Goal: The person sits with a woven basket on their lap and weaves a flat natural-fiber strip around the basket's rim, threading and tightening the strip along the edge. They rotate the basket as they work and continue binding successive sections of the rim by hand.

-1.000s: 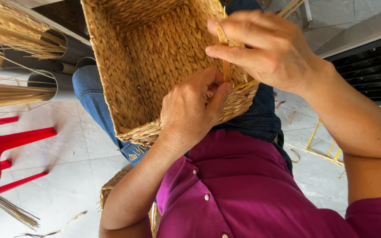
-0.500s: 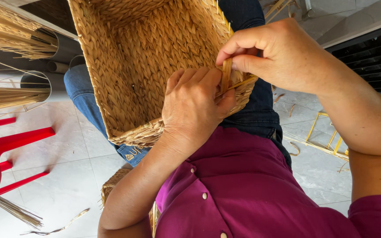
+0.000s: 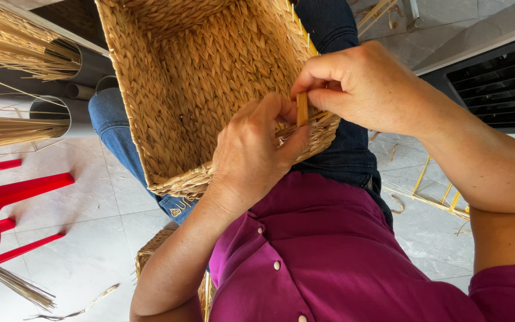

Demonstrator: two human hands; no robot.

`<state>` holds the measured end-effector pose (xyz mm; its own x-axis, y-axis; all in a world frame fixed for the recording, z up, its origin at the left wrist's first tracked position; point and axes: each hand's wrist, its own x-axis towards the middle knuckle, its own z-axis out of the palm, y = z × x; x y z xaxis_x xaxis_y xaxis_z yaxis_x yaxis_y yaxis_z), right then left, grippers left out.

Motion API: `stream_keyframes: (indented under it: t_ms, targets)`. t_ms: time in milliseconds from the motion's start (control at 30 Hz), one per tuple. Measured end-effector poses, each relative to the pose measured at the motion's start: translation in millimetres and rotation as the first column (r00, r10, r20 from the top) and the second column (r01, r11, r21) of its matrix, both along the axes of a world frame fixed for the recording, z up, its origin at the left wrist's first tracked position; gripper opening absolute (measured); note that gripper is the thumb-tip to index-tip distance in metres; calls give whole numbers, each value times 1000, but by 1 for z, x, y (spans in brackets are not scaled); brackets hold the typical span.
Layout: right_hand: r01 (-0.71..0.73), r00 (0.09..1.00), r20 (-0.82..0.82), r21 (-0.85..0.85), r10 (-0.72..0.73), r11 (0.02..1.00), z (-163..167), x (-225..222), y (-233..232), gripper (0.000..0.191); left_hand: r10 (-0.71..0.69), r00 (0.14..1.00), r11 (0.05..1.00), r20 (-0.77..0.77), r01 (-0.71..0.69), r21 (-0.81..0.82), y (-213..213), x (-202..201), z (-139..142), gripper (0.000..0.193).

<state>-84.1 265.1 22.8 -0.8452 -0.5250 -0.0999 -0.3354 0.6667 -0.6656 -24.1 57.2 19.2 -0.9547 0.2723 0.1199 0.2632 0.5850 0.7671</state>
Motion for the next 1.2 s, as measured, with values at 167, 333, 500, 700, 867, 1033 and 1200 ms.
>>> stream_keyframes:
  t_ms: [167,333,500,700,867,1033,1200]
  targets:
    - [-128,992,33,79,125,989,4,-3,3,14,-5,984,996,176,-10,84,-6,0,2,14]
    - [-214,944,-261,-27,200,976,26,9,15,26,25,993,1000,113,-24,-11,-2,-6,-4,18]
    - [-216,858,-477,3,191,976,14,38,16,22,37,980,992,197,-13,-124,3,-13,-11,24]
    - [-267,773,-630,-223,70,938,-30,45,18,21,28,972,998,235,-16,-56,1,-14,-16,23]
    - [-148,919,-390,-492,-65,858,-28,59,44,14,-125,986,969,108,97,228,-11,-10,-5,14]
    - [-214,873,-486,-441,-32,872,-23,74,41,11,-133,976,987,-173,146,64,-8,5,-2,13]
    - [-406,780,-610,-323,140,855,-6,62,24,17,-108,945,992,-310,122,25,-2,11,-10,13]
